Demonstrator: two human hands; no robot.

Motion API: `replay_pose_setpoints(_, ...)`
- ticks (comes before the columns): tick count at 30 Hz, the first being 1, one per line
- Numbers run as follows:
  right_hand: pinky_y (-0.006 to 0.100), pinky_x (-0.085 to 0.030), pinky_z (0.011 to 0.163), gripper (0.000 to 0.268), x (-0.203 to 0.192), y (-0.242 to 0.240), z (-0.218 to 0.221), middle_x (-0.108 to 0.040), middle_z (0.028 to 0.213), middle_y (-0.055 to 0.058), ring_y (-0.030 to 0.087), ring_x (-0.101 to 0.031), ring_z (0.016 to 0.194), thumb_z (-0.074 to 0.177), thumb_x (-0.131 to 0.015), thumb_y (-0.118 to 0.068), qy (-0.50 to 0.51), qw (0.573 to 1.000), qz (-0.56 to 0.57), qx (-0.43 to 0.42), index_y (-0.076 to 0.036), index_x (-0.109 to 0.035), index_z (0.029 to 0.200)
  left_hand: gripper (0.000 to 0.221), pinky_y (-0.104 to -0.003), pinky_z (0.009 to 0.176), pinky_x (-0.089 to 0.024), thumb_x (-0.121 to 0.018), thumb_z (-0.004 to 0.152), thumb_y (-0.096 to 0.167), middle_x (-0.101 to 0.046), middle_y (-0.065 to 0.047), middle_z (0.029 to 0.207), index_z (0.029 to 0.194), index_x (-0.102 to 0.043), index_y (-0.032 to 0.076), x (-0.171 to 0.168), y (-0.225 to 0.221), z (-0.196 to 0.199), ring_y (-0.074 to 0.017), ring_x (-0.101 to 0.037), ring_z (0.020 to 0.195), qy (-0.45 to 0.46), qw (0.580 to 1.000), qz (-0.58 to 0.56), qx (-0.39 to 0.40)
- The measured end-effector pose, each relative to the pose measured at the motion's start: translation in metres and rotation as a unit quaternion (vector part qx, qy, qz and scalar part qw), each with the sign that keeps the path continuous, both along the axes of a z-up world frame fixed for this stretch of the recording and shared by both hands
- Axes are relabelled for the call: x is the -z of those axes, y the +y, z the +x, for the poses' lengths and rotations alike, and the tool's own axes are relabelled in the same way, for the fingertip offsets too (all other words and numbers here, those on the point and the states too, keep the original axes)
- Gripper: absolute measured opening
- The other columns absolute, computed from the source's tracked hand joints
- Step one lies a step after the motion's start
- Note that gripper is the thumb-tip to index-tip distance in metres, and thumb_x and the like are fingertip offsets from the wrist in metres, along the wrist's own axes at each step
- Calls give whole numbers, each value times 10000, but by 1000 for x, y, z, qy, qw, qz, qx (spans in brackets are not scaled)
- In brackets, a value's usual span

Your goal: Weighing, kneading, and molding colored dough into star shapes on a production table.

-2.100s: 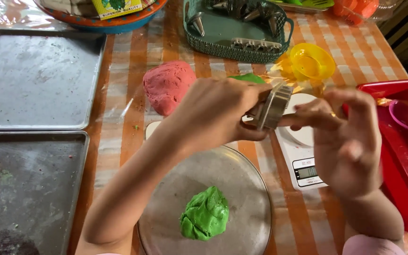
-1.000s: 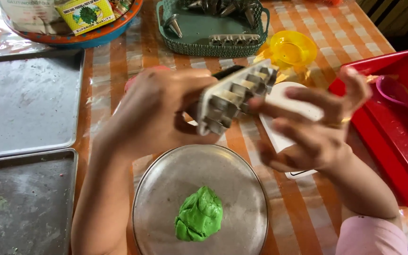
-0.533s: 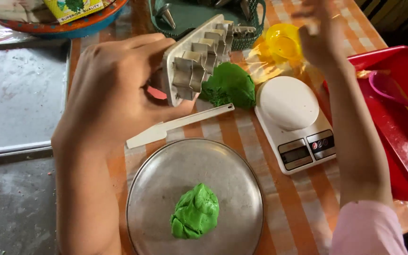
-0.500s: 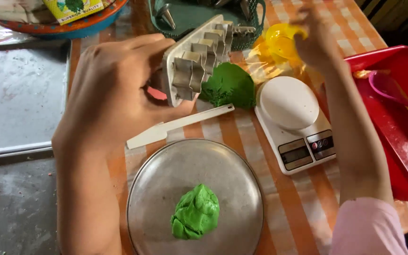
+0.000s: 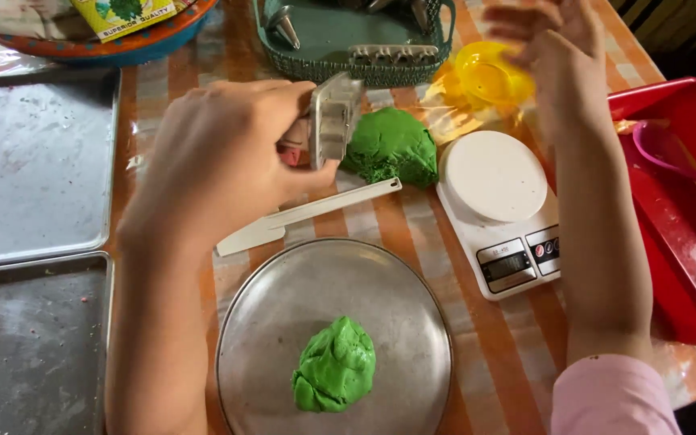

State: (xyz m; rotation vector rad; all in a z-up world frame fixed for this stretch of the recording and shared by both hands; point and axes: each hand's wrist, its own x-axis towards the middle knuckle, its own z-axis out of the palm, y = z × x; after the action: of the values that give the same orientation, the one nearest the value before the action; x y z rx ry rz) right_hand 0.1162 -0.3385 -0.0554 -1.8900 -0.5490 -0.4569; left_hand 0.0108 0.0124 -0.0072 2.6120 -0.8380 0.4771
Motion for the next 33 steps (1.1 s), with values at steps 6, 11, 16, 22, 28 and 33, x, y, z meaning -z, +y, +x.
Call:
replay_pose_setpoints(6, 359, -578, 1021, 554, -21, 52, -97, -630, 1177, 164, 290, -669, 1186, 730, -439, 17, 162, 951, 200, -172, -48, -507, 1276, 450, -376, 504, -499, -867, 814, 336, -727, -21, 755, 1167, -697, 115, 16, -19, 14, -186, -649, 591, 27, 999, 3, 26)
replay_pose_setpoints(11, 428, -597, 1160, 455, -22, 74, -134, -585, 1270, 165, 302, -677, 1214, 855, -501, 52, 40, 966, 82, -240, 0, -462, 1305, 325, -362, 482, -377, -878, 784, 328, -680, -20, 683, 863, -662, 98, 20, -26, 11, -173, -560, 533, 74, 989, -80, 103)
replay_pose_setpoints(16, 442, -492, 944, 418, -7, 71, -139, -509, 1216, 221, 313, -554, 1115, 928, -612, 23, -237, 945, -212, -72, -37, -493, 1323, 307, -337, 506, -380, -832, 761, 322, -685, 23, 706, 954, -671, 145, 15, -27, 5, -156, -548, 553, 108, 978, -108, 144)
replay_pose_setpoints(22, 485, -329, 987, 287, -16, 80, -143, -823, 1082, -52, 210, -650, 1029, 976, -512, -140, -477, 795, -370, 59, -128, -651, 1227, 421, -292, 509, -520, -859, 793, 250, -779, -7, 918, 1129, -701, 50, 18, -26, 5, -130, -689, 659, 58, 983, -52, 166)
replay_pose_setpoints(28, 493, -615, 1211, 564, -9, 83, -156, -495, 1349, 127, 344, -663, 1300, 880, -614, -2, -33, 972, 55, -225, -39, -378, 1392, 255, -400, 464, -426, -616, 781, -95, -553, -32, 823, 915, -601, 121, 29, -34, 9, -268, -574, 626, -281, 958, 44, 34)
replay_pose_setpoints(33, 470, -427, 1209, 866, 3, 71, -147, -534, 1494, 256, 403, -516, 1459, 851, -678, -227, 149, 869, 322, -345, -63, -260, 1592, 222, -305, 496, -411, -659, 914, 79, -464, 18, 740, 777, -521, 187, 38, -44, 17, -174, -458, 592, -412, 909, 40, -49)
